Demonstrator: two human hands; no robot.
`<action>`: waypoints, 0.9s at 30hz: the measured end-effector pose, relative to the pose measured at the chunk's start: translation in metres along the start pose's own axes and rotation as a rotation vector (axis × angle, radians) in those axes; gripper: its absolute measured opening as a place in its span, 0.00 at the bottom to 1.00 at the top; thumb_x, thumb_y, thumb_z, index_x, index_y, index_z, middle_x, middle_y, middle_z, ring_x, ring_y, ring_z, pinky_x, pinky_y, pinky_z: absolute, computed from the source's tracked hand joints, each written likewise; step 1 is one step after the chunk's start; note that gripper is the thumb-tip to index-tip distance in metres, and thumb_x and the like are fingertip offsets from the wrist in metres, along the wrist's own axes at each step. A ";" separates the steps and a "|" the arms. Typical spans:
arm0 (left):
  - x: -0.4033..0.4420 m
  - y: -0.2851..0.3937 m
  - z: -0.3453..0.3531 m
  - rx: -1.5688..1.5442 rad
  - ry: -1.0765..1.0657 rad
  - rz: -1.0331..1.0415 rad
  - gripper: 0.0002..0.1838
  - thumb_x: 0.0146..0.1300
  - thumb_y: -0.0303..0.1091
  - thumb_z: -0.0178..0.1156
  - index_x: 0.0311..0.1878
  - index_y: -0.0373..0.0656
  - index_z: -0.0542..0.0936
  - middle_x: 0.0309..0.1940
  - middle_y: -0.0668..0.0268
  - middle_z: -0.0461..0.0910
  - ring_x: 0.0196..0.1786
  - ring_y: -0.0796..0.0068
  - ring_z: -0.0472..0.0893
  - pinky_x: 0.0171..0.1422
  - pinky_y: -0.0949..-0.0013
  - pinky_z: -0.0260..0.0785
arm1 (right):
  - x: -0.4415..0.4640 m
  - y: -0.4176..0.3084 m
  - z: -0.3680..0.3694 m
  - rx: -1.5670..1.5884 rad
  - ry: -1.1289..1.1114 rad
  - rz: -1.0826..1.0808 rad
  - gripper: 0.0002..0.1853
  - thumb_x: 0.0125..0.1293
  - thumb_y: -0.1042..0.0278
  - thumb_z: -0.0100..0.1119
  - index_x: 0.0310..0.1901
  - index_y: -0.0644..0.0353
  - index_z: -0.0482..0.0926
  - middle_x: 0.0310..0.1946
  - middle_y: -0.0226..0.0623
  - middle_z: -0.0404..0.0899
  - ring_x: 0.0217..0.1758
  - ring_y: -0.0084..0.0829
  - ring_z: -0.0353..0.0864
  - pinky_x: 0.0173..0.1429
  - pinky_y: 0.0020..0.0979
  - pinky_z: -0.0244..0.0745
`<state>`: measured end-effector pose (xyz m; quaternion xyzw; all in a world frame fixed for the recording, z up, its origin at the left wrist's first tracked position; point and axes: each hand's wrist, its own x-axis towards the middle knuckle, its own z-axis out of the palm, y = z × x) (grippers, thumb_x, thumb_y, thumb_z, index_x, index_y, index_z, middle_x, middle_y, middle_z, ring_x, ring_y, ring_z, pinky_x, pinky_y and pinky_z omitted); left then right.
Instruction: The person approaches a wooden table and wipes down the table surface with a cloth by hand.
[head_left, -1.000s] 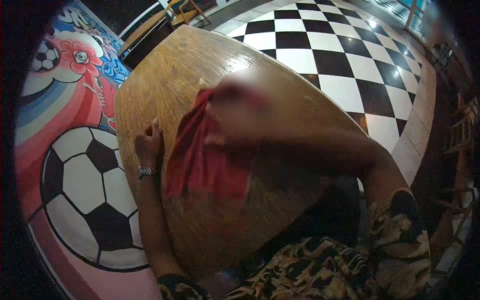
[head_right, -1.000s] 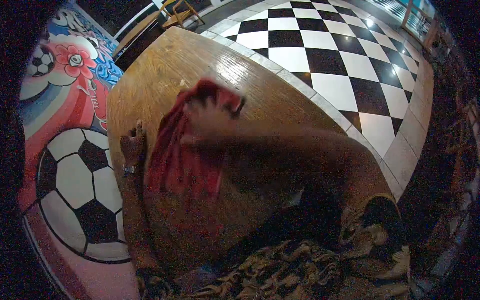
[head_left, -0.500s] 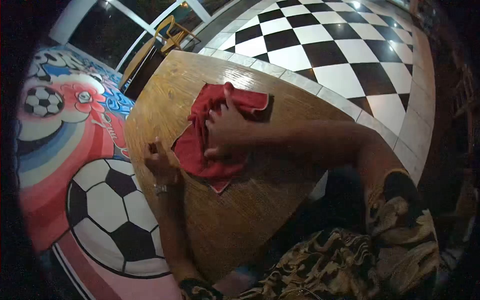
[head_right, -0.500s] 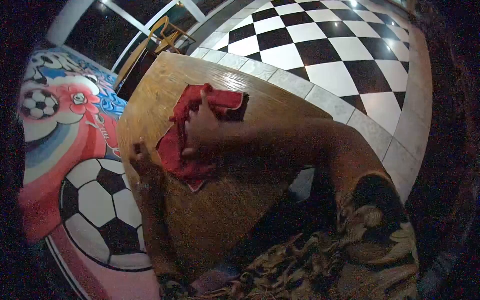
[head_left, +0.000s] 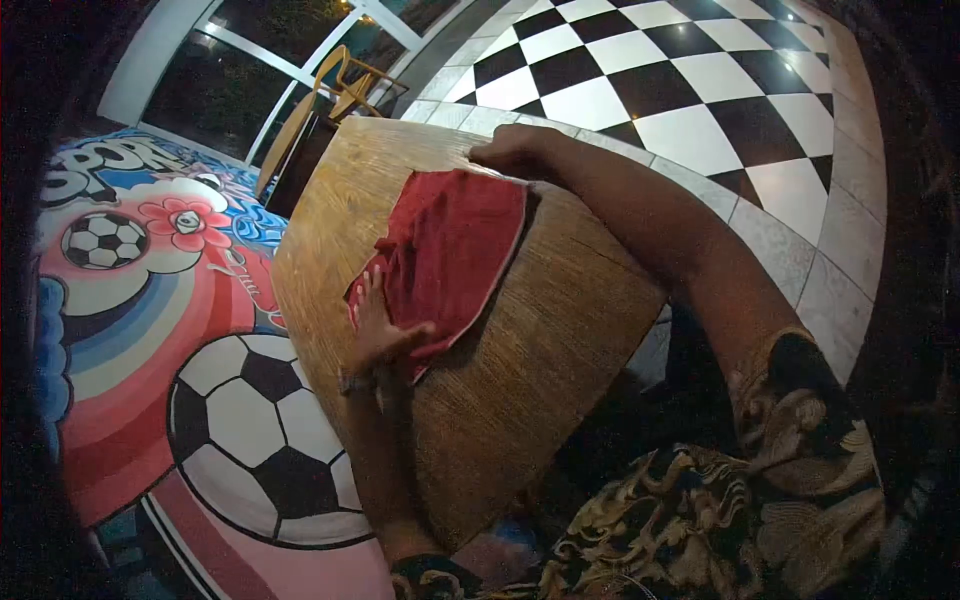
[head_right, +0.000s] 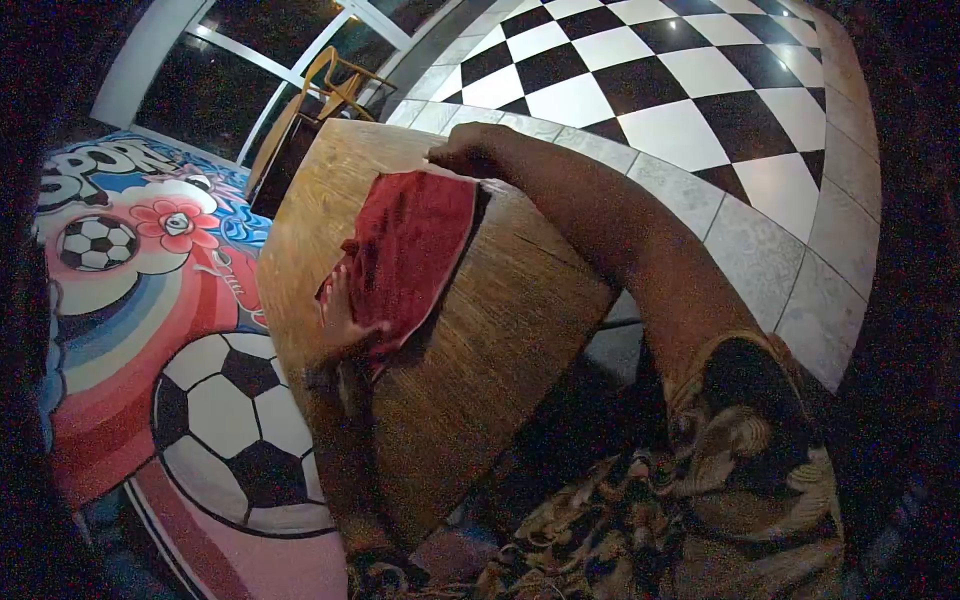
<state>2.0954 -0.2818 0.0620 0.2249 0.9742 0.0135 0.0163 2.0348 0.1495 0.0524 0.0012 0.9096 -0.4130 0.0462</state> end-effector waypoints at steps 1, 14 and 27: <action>-0.001 -0.016 -0.008 0.038 -0.127 0.078 0.95 0.31 0.88 0.78 0.91 0.40 0.37 0.90 0.35 0.38 0.91 0.29 0.40 0.91 0.31 0.39 | 0.000 0.000 -0.001 0.073 -0.048 0.026 0.48 0.73 0.25 0.56 0.63 0.74 0.85 0.65 0.66 0.84 0.67 0.57 0.87 0.70 0.49 0.80; -0.035 -0.002 -0.099 -0.216 -0.416 -0.119 0.70 0.50 0.75 0.81 0.84 0.34 0.65 0.76 0.41 0.75 0.77 0.44 0.76 0.83 0.51 0.67 | -0.013 -0.007 -0.005 -0.002 0.002 -0.013 0.46 0.74 0.26 0.52 0.58 0.73 0.88 0.58 0.63 0.88 0.62 0.55 0.90 0.68 0.48 0.81; -0.081 0.216 -0.031 -0.434 -0.147 0.496 0.47 0.75 0.72 0.59 0.86 0.52 0.66 0.89 0.43 0.53 0.90 0.30 0.50 0.90 0.31 0.43 | 0.001 -0.005 0.001 -0.105 0.042 0.031 0.42 0.70 0.27 0.57 0.57 0.67 0.89 0.57 0.58 0.90 0.60 0.52 0.90 0.66 0.51 0.82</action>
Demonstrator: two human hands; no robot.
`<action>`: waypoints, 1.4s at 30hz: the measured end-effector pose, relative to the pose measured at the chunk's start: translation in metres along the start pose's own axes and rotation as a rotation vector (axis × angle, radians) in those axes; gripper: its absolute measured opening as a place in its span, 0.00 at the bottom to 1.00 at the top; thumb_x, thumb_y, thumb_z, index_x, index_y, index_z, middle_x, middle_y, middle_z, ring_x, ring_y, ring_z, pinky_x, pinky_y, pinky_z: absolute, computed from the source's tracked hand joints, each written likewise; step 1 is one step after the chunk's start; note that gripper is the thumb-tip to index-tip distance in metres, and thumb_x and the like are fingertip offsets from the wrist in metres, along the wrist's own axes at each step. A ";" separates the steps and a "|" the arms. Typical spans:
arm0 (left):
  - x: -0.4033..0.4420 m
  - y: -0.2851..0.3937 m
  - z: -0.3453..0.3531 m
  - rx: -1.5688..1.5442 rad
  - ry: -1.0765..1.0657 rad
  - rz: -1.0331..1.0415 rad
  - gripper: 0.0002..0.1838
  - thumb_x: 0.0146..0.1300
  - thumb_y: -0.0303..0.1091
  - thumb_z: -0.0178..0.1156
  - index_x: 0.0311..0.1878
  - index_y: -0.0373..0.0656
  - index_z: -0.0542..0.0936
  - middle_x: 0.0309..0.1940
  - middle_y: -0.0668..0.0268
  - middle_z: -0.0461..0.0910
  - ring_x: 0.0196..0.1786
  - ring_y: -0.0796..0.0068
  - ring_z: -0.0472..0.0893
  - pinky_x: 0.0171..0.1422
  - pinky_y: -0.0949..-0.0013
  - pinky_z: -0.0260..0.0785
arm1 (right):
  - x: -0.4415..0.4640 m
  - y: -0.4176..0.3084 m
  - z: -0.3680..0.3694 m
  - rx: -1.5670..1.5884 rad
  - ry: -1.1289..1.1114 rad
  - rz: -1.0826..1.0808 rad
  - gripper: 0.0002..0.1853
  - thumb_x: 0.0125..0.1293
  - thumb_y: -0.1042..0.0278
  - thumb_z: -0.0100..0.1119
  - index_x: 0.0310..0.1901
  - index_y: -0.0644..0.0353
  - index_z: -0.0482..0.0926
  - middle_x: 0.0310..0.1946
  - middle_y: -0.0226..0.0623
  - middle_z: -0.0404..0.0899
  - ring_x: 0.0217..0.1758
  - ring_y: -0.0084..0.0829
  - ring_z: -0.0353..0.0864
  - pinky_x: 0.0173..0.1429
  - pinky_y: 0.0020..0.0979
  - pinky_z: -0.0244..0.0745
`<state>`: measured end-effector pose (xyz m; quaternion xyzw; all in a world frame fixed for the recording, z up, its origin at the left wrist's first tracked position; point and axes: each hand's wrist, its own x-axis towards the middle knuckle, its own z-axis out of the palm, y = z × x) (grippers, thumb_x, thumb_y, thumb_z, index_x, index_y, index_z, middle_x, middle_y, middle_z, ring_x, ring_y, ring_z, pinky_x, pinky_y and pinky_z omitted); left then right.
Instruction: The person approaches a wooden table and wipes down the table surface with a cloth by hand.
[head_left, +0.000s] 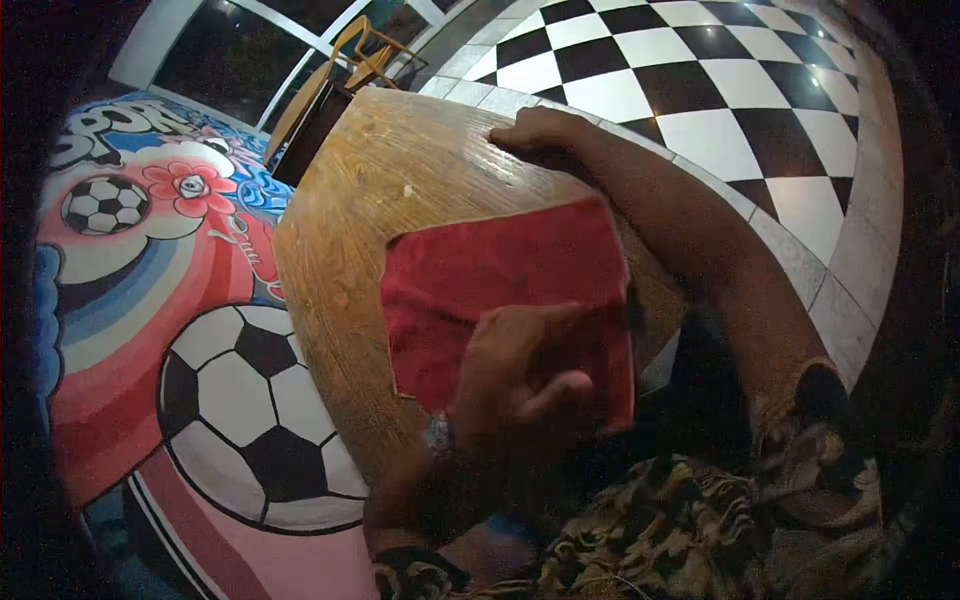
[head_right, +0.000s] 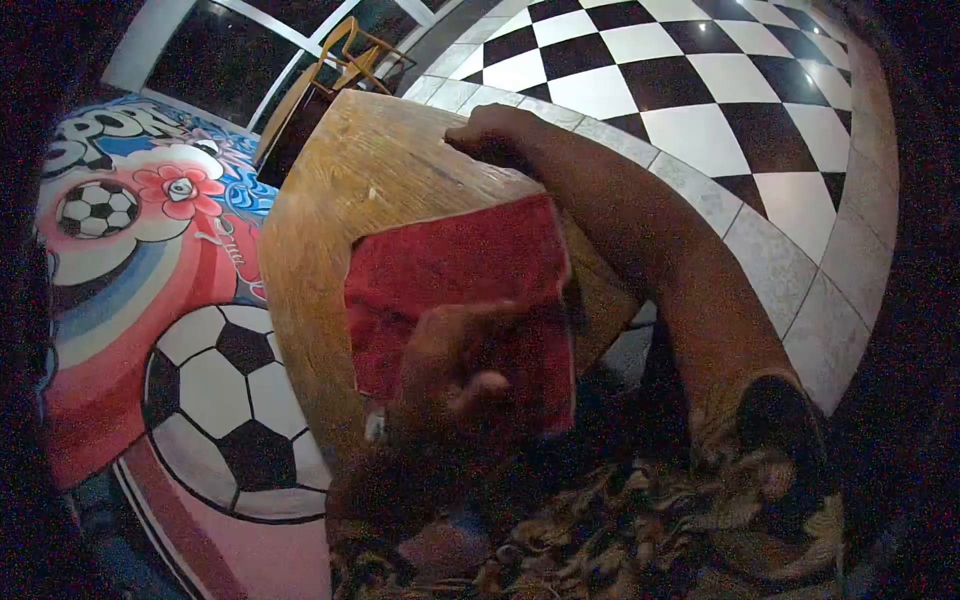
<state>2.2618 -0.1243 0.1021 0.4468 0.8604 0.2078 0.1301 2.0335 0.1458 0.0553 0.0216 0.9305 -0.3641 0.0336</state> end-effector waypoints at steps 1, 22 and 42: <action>0.001 -0.007 -0.004 -0.137 -0.017 -0.039 0.46 0.75 0.72 0.58 0.87 0.54 0.66 0.89 0.44 0.53 0.90 0.31 0.51 0.91 0.32 0.43 | -0.002 -0.002 -0.001 -0.009 -0.008 -0.004 0.42 0.70 0.27 0.57 0.57 0.67 0.89 0.57 0.58 0.90 0.60 0.52 0.90 0.66 0.51 0.82; 0.014 -0.047 0.013 0.419 0.220 -0.112 0.58 0.70 0.77 0.59 0.88 0.41 0.61 0.90 0.41 0.51 0.91 0.32 0.45 0.92 0.35 0.36 | 0.000 -0.001 -0.003 -0.007 -0.021 0.002 0.45 0.68 0.26 0.57 0.60 0.68 0.88 0.61 0.55 0.89 0.63 0.51 0.90 0.67 0.49 0.82; -0.035 -0.244 -0.016 0.733 0.472 -0.425 0.37 0.83 0.56 0.55 0.82 0.38 0.67 0.76 0.26 0.67 0.80 0.23 0.66 0.86 0.27 0.51 | -0.015 -0.009 -0.007 -0.024 -0.016 0.013 0.45 0.77 0.29 0.53 0.64 0.75 0.84 0.63 0.67 0.84 0.68 0.57 0.86 0.72 0.48 0.79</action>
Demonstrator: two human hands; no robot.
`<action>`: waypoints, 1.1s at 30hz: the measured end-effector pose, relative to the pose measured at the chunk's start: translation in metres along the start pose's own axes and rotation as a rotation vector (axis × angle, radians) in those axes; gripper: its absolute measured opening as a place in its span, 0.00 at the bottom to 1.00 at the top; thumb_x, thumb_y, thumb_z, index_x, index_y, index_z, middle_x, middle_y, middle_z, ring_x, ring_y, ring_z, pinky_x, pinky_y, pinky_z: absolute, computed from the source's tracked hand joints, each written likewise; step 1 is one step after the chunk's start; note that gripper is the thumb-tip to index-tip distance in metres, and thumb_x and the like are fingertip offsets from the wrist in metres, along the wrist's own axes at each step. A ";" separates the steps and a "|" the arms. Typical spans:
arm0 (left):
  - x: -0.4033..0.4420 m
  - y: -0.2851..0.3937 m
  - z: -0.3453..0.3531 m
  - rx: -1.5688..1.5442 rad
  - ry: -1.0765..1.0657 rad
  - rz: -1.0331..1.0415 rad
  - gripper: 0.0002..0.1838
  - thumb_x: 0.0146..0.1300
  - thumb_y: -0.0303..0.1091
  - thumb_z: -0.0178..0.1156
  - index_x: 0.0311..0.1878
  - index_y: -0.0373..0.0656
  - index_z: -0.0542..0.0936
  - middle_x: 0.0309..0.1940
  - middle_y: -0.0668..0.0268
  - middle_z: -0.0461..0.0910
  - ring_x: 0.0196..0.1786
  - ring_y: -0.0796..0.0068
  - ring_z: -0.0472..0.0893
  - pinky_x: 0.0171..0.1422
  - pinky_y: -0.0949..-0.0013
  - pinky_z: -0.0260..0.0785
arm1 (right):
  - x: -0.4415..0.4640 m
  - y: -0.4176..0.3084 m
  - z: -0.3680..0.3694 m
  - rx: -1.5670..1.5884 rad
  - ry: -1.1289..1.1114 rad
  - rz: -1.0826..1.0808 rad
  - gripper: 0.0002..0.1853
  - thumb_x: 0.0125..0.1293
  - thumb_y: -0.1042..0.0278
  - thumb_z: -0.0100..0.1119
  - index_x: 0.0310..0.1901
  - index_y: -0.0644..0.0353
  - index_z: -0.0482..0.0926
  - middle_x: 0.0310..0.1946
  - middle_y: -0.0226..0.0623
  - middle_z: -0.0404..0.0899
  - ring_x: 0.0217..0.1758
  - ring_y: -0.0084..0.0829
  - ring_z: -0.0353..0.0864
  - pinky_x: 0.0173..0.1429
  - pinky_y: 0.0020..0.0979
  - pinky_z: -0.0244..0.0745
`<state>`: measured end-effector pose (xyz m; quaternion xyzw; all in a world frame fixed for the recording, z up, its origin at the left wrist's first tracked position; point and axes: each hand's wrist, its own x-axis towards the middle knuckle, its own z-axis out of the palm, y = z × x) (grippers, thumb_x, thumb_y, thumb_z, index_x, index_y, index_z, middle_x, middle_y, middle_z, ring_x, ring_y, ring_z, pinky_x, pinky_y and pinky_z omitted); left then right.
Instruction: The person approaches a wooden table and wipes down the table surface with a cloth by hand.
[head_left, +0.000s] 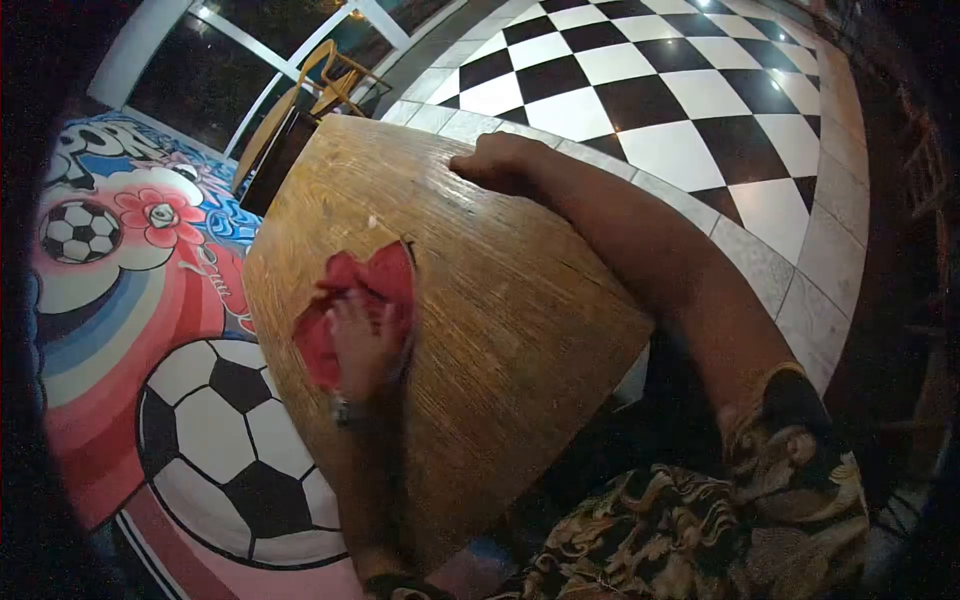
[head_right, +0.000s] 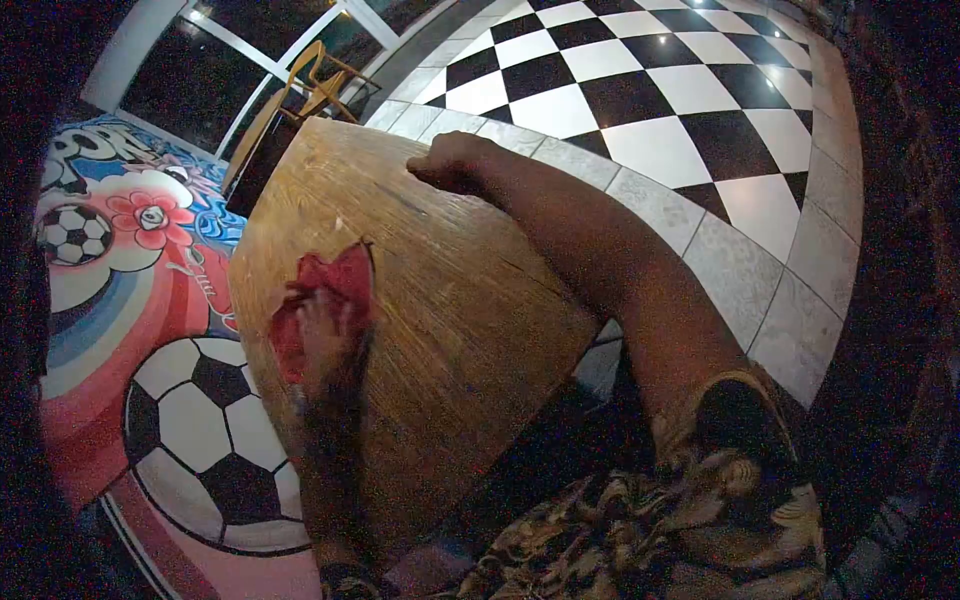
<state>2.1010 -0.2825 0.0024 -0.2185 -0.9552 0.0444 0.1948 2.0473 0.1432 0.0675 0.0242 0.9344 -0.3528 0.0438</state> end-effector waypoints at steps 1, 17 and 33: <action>0.000 0.056 -0.041 -0.139 -0.110 0.057 0.41 0.81 0.60 0.56 0.80 0.33 0.68 0.78 0.26 0.65 0.82 0.23 0.64 0.88 0.28 0.46 | 0.001 0.000 0.002 0.000 -0.002 -0.002 0.45 0.77 0.29 0.53 0.64 0.75 0.84 0.63 0.67 0.84 0.68 0.57 0.86 0.72 0.48 0.79; 0.023 0.069 -0.085 -0.498 -0.176 0.225 0.42 0.75 0.64 0.63 0.82 0.44 0.72 0.79 0.47 0.74 0.82 0.44 0.71 0.88 0.46 0.59 | 0.010 0.003 0.004 0.067 -0.074 0.043 0.47 0.76 0.25 0.54 0.63 0.75 0.84 0.58 0.61 0.88 0.59 0.52 0.88 0.63 0.48 0.81; -0.028 0.181 -0.121 -0.555 -0.217 0.480 0.49 0.74 0.56 0.62 0.85 0.29 0.58 0.84 0.33 0.58 0.89 0.31 0.53 0.92 0.36 0.44 | 0.029 0.020 0.012 0.138 -0.072 0.031 0.45 0.77 0.26 0.55 0.61 0.74 0.84 0.51 0.55 0.89 0.53 0.45 0.86 0.59 0.47 0.80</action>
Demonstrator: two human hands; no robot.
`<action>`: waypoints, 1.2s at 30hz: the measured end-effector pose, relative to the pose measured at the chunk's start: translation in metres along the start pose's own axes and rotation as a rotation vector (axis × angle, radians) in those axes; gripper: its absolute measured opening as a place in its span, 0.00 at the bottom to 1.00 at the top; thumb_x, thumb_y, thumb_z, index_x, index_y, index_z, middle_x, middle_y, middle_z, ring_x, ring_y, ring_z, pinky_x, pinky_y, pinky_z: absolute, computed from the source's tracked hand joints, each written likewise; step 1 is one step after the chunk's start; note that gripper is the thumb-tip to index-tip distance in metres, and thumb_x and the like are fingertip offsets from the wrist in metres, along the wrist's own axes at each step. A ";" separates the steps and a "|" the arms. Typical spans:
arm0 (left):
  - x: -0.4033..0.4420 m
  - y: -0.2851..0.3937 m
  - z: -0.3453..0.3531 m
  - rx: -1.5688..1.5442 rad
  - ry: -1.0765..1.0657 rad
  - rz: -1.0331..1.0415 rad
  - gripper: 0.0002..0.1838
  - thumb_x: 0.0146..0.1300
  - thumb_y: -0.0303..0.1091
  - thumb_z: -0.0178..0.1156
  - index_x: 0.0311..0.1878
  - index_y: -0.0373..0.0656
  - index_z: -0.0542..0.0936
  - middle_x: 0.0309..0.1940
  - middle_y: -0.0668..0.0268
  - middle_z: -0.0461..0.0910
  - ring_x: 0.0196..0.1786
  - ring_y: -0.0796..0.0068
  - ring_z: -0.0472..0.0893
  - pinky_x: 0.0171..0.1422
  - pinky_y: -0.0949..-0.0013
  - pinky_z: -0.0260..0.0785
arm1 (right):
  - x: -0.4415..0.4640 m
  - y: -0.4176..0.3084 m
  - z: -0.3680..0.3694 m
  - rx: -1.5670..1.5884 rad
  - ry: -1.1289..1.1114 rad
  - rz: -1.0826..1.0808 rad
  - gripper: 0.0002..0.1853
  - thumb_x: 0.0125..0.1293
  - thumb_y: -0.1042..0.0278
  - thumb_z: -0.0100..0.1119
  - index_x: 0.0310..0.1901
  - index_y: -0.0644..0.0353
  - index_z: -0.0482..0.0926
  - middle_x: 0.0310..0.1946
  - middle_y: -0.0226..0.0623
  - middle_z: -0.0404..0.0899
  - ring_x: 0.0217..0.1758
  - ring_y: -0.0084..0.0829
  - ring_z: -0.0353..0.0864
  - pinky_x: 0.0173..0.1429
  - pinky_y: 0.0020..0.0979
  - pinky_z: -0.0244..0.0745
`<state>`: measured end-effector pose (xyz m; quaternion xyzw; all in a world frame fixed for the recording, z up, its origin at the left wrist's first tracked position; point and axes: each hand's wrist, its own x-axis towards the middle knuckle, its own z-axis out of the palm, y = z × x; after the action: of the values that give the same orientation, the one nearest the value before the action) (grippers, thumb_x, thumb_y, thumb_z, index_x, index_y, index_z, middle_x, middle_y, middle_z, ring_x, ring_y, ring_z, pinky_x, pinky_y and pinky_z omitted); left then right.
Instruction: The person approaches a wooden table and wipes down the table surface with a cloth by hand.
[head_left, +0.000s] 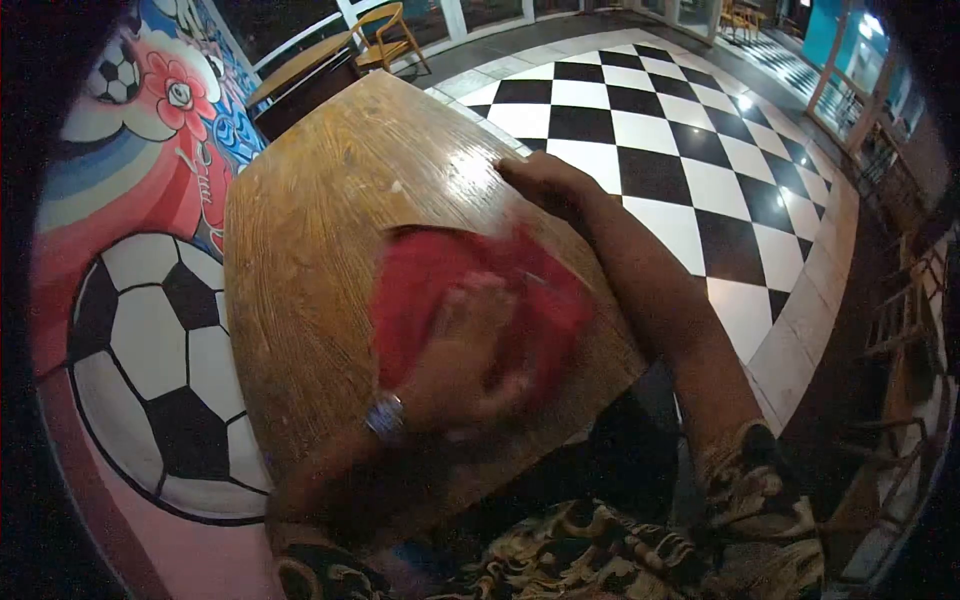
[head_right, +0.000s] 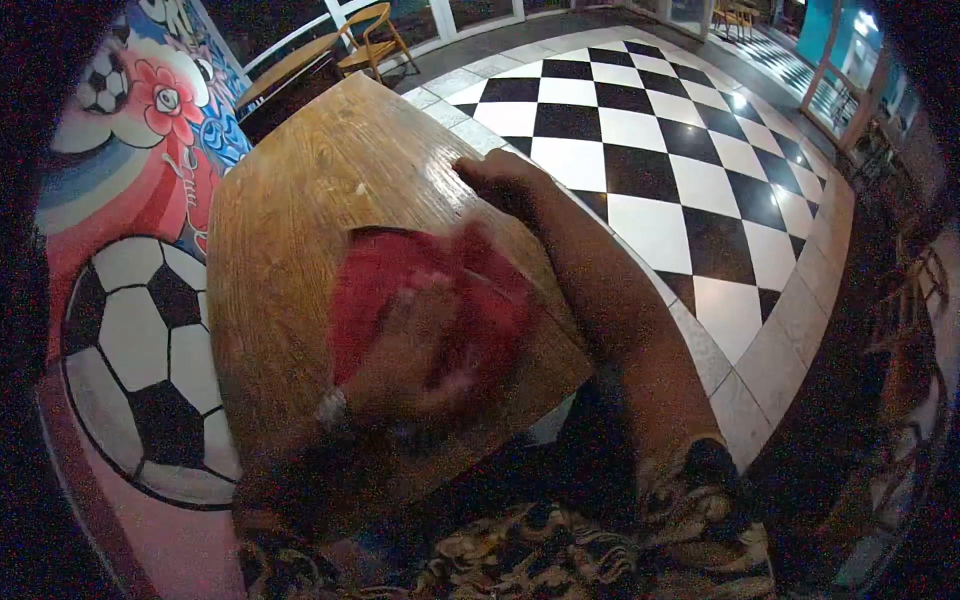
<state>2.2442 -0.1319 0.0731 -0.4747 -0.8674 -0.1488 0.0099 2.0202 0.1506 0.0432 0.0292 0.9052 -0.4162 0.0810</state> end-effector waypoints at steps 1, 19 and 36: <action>0.000 0.018 -0.001 -0.051 -0.074 0.151 0.52 0.72 0.59 0.64 0.86 0.33 0.58 0.85 0.36 0.58 0.90 0.34 0.52 0.92 0.36 0.46 | -0.013 -0.010 -0.005 0.012 -0.030 0.033 0.47 0.76 0.27 0.54 0.61 0.77 0.83 0.54 0.60 0.88 0.57 0.48 0.88 0.62 0.48 0.80; -0.076 -0.240 -0.011 0.587 0.335 -0.943 0.54 0.74 0.77 0.50 0.76 0.29 0.72 0.80 0.34 0.68 0.82 0.32 0.67 0.85 0.40 0.59 | -0.041 -0.032 -0.004 0.061 -0.015 0.024 0.50 0.78 0.22 0.46 0.60 0.77 0.84 0.52 0.62 0.89 0.57 0.49 0.88 0.61 0.48 0.79; 0.005 -0.121 -0.020 -0.041 0.204 0.018 0.42 0.74 0.62 0.65 0.79 0.41 0.75 0.78 0.46 0.74 0.84 0.46 0.69 0.90 0.49 0.56 | -0.036 -0.026 -0.003 -0.061 0.063 -0.049 0.41 0.80 0.29 0.53 0.65 0.69 0.84 0.56 0.60 0.90 0.61 0.54 0.90 0.63 0.49 0.82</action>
<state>2.1390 -0.1942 0.0633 -0.4650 -0.8543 -0.2142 0.0897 2.0519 0.1368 0.0708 0.0176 0.9200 -0.3892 0.0434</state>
